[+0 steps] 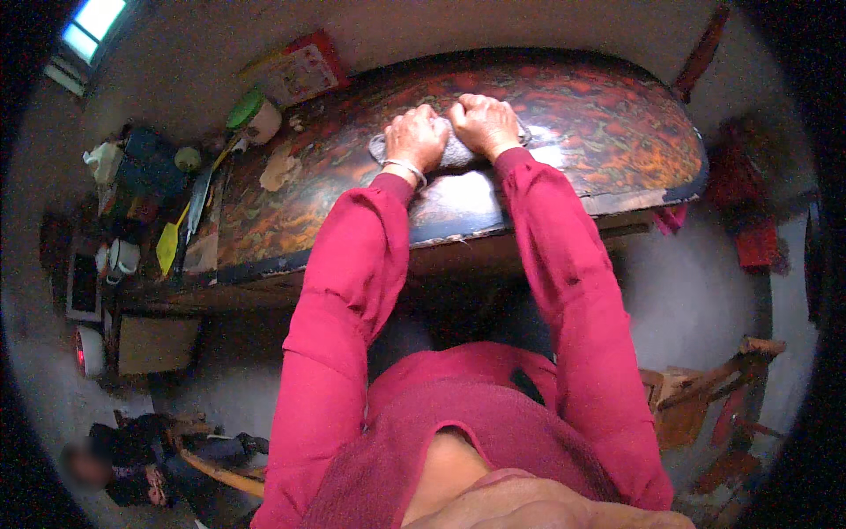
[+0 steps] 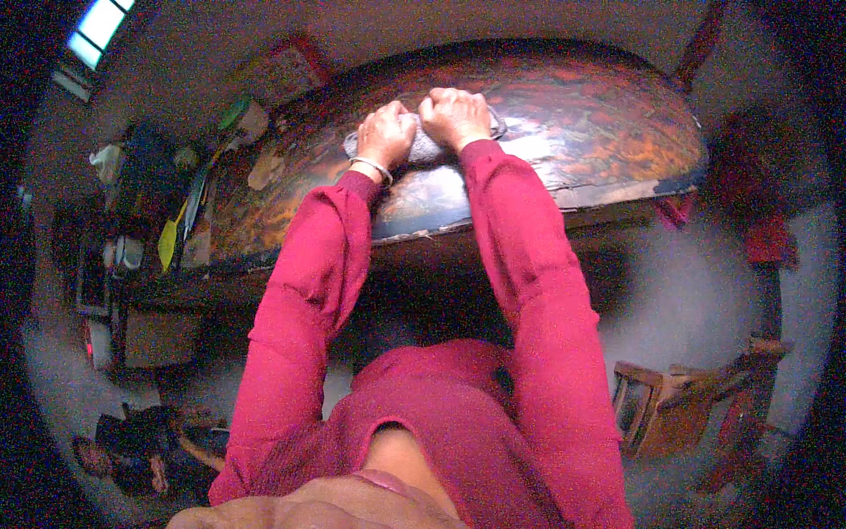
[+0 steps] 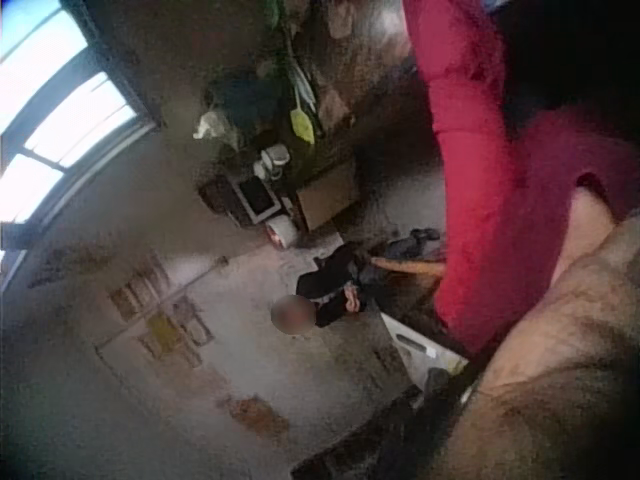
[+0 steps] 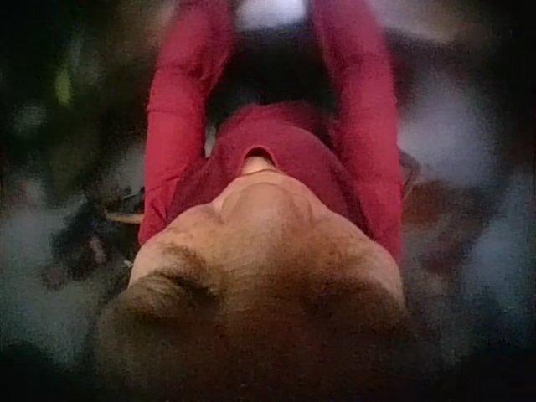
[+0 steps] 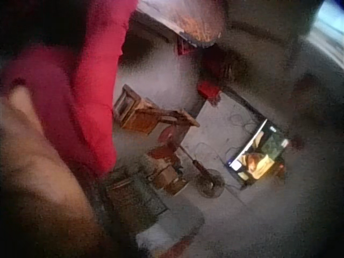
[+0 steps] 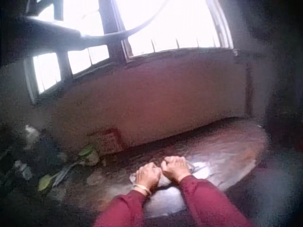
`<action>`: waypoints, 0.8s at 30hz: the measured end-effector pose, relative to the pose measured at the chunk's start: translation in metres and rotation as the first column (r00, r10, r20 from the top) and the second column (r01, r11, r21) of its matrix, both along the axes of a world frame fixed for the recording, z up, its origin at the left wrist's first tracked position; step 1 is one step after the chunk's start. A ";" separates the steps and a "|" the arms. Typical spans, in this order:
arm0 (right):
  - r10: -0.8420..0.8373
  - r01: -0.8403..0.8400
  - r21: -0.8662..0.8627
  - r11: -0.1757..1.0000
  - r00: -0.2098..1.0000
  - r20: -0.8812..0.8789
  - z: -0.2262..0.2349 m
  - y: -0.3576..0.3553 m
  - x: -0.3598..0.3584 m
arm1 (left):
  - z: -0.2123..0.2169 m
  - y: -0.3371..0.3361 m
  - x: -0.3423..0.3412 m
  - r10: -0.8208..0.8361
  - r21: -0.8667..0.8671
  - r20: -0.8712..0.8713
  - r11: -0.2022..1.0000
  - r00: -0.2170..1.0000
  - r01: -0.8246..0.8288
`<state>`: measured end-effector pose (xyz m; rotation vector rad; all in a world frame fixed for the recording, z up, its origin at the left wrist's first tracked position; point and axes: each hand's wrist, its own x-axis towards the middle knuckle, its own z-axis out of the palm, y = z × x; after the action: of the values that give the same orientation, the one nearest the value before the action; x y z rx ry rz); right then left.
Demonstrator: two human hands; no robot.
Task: The person wipes the surface of a table with a cloth using both circular and linear motions.
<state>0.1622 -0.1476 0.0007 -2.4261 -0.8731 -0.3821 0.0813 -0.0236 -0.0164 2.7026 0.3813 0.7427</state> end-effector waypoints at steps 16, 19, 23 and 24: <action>0.082 -0.101 0.148 0.984 0.988 0.132 -0.006 -0.039 -0.056 | 0.006 -0.037 -0.062 -0.104 0.048 0.052 0.994 0.993 0.101; 0.088 -0.100 0.123 0.987 0.991 0.097 -0.009 -0.035 -0.053 | 0.004 -0.034 -0.062 -0.105 0.047 0.032 0.994 0.994 0.103; 0.078 -0.081 0.058 0.995 0.996 0.049 0.006 -0.033 -0.053 | 0.003 -0.028 -0.054 -0.140 0.024 0.065 0.990 0.988 0.139; 0.082 -0.085 0.059 0.995 0.995 0.055 0.004 -0.029 -0.046 | 0.002 -0.024 -0.048 -0.132 0.020 0.063 0.991 0.989 0.131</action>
<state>0.1166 -0.1769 0.0045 -2.3247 -0.9683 -0.4359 0.0333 -0.0481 -0.0148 2.6804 0.1809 0.7947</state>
